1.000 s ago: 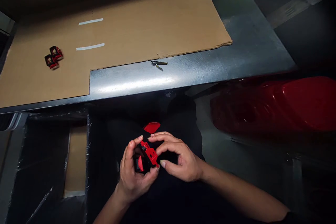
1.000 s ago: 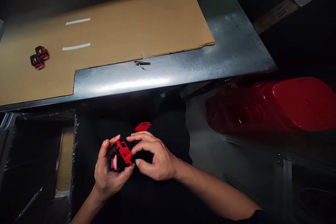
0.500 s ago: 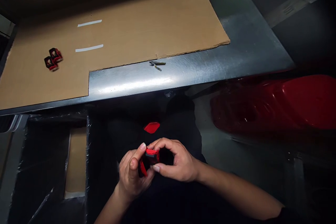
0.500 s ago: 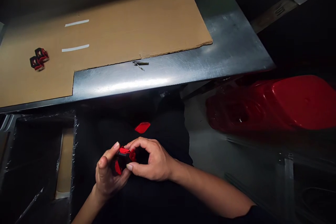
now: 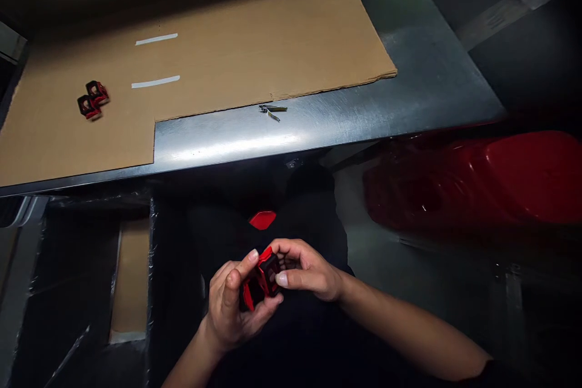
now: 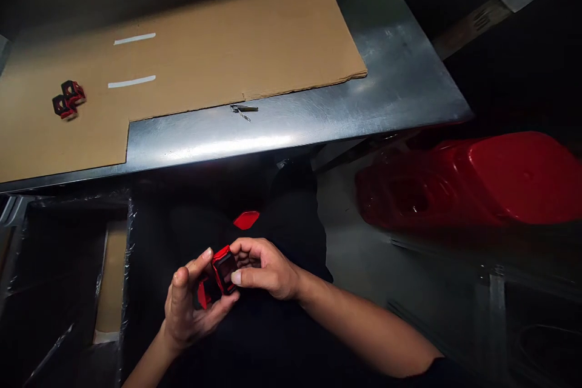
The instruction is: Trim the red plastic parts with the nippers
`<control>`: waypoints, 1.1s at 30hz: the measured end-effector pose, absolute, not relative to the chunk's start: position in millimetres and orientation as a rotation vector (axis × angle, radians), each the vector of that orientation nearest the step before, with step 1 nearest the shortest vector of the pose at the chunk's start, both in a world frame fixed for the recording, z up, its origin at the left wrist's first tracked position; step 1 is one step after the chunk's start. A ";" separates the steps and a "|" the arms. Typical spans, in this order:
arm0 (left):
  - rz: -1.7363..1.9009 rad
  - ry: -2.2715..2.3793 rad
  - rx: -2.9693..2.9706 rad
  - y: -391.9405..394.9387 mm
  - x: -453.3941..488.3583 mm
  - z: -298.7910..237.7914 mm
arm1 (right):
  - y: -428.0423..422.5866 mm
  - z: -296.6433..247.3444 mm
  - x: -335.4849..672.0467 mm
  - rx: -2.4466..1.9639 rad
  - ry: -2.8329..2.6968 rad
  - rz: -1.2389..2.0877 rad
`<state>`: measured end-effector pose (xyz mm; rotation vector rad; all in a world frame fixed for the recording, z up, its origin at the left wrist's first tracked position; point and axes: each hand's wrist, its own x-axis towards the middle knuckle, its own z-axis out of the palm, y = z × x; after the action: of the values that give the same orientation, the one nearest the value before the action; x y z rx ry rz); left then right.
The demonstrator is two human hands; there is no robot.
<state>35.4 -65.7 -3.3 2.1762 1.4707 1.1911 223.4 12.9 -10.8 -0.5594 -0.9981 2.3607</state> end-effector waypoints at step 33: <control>1.093 1.498 1.992 -68.4 33.6 -5.8 | 16.3 20.7 222.7 -1.136 -1.484 2.109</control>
<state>33.6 -68.4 -5.8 1.9920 1.4977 1.0933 222.7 16.3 20.7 -1.1364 -1.4838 2.1087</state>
